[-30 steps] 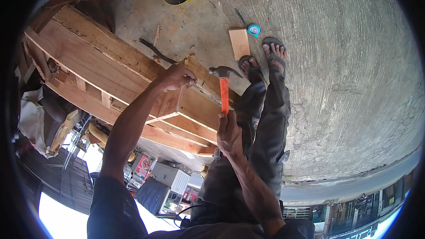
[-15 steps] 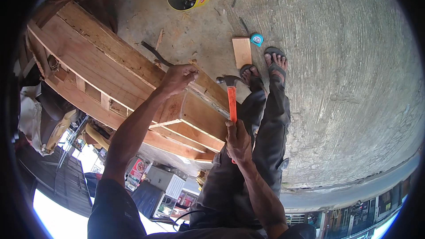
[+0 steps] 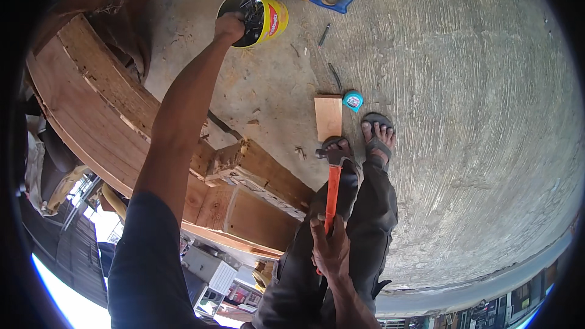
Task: The person assembles a wooden frame by hammering nails into joints, measuring dimensions with a tape measure, marking cut lines, and sawing a plank to size. They then attach the cut plank to the frame and secure it with nails.
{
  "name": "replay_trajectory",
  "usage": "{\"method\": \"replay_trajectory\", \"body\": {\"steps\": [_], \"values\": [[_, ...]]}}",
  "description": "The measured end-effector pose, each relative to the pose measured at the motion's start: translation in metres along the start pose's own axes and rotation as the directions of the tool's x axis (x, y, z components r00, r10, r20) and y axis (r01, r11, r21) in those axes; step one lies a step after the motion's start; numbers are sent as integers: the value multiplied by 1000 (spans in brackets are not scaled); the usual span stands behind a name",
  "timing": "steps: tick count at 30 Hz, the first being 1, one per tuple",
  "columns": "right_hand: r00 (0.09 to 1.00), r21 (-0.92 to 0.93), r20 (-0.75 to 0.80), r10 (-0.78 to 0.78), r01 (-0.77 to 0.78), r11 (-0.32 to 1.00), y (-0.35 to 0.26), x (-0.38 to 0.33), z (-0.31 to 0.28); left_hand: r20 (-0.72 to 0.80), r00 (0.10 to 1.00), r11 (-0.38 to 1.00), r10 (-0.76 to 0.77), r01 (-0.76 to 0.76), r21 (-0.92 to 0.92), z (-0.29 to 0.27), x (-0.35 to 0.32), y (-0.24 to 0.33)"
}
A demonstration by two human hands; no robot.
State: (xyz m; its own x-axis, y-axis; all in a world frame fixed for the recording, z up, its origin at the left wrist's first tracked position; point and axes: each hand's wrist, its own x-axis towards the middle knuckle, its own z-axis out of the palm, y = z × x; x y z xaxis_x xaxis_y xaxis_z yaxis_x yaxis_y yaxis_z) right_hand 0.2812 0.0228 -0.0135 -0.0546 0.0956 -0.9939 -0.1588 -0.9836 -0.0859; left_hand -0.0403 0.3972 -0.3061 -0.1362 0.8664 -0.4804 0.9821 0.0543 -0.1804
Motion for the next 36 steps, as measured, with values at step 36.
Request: {"method": "replay_trajectory", "body": {"steps": [36], "values": [[999,185,-49,-10,19,983,41,-32,-32,524,819,760,234,182,-624,-135,-357,5]]}}
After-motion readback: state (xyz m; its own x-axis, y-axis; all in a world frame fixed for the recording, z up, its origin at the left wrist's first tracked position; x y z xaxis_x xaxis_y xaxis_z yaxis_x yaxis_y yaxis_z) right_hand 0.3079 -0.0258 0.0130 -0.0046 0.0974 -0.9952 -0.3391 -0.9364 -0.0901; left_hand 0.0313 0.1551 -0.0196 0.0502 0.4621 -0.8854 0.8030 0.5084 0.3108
